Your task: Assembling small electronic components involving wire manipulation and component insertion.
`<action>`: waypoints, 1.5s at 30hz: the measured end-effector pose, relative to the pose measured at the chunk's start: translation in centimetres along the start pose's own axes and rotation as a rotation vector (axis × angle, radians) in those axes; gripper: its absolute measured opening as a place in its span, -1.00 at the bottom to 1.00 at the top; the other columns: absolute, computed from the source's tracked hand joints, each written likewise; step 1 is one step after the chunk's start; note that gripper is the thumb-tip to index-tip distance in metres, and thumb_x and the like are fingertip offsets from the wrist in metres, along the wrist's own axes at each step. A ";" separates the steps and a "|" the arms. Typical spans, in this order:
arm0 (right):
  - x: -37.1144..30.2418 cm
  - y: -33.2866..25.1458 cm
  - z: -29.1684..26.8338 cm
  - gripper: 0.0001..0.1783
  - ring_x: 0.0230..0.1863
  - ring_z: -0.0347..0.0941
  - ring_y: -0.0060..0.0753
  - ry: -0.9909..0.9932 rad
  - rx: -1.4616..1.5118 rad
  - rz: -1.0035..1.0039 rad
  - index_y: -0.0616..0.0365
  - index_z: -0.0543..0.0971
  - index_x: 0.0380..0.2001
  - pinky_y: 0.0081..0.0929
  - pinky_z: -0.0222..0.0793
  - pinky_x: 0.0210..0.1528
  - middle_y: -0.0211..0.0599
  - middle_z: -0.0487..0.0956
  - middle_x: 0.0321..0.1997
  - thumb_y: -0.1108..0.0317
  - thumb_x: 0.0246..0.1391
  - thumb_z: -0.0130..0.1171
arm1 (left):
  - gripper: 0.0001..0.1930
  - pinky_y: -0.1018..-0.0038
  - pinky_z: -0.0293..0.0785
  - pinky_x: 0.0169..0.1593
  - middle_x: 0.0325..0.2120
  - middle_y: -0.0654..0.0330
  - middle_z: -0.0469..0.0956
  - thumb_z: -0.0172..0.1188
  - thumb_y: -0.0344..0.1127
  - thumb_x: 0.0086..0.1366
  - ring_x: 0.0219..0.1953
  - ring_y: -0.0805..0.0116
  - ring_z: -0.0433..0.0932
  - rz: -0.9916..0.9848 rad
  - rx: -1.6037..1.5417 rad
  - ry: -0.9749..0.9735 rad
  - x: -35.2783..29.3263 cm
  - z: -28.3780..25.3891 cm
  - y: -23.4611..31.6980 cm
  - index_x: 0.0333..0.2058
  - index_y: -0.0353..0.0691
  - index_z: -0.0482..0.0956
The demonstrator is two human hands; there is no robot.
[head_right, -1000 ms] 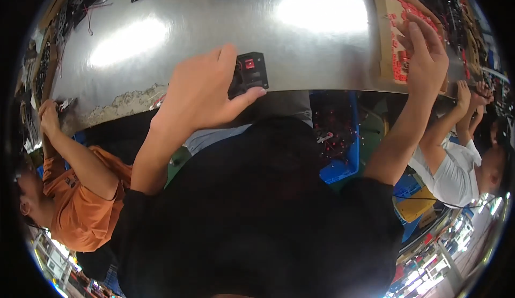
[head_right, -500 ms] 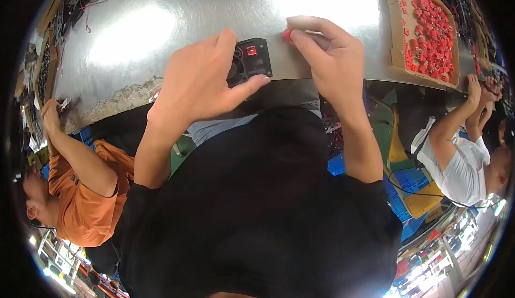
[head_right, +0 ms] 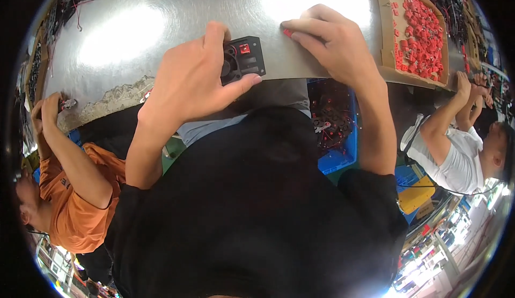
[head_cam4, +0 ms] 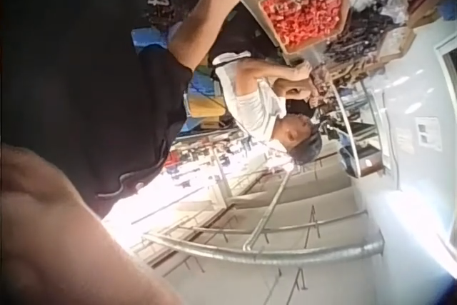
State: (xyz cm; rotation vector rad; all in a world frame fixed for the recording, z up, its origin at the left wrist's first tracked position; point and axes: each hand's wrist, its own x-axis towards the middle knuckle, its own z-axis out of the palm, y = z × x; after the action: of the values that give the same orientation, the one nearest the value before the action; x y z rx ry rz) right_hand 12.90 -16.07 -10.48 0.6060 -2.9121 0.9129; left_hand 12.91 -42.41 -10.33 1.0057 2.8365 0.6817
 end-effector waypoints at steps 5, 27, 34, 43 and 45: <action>0.3 -0.3 0.8 -0.81 -0.37 0.53 -0.46 0.002 -0.008 -0.071 0.14 0.69 -0.21 -0.55 0.44 -0.31 -0.34 0.62 -0.29 0.48 0.06 0.29 | -0.33 0.16 0.48 -0.44 -0.59 -0.08 0.54 0.36 0.18 0.12 -0.50 -0.13 0.58 -0.032 -0.031 -0.070 0.1 -0.3 0.1 -0.25 -0.39 0.33; 1.5 -5.0 2.2 -0.76 -0.42 0.60 -0.37 0.104 -0.013 -0.387 0.18 0.68 -0.29 -0.50 0.51 -0.41 -0.31 0.63 -0.34 0.58 -0.13 0.37 | -0.40 0.21 0.48 -0.44 -0.57 -0.02 0.55 0.41 0.04 0.05 -0.48 -0.04 0.59 -0.003 -0.059 0.004 -0.2 0.4 0.0 -0.25 -0.36 0.35; 1.4 -6.1 1.7 -0.80 -0.41 0.58 -0.33 0.044 0.008 -0.259 0.19 0.68 -0.30 -0.47 0.51 -0.38 -0.32 0.63 -0.33 0.55 -0.08 0.38 | -0.39 0.20 0.48 -0.44 -0.57 -0.03 0.55 0.40 0.06 0.08 -0.47 -0.06 0.59 -0.007 -0.072 0.004 -0.1 0.5 0.1 -0.24 -0.37 0.35; 1.2 -5.7 2.0 -0.80 -0.33 0.59 -0.25 0.062 -0.078 -0.333 0.19 0.66 -0.26 -0.42 0.51 -0.30 -0.29 0.63 -0.29 0.50 -0.01 0.37 | -0.38 0.18 0.48 -0.44 -0.57 -0.04 0.55 0.40 0.10 0.09 -0.47 -0.08 0.59 -0.005 -0.072 0.000 -0.1 0.3 0.1 -0.24 -0.36 0.35; 0.9 -5.9 2.4 -0.81 -0.33 0.58 -0.23 0.075 -0.004 -0.252 0.20 0.65 -0.26 -0.39 0.51 -0.29 -0.29 0.62 -0.28 0.49 0.00 0.36 | -0.38 0.18 0.48 -0.43 -0.57 -0.04 0.55 0.40 0.10 0.09 -0.47 -0.07 0.59 -0.015 -0.068 -0.013 -0.1 0.3 0.1 -0.25 -0.35 0.35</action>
State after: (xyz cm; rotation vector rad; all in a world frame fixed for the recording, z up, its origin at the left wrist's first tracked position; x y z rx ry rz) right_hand 14.49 -22.12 -9.16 0.8928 -2.6899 0.8766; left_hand 13.11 -42.22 -10.57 0.9748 2.7861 0.7618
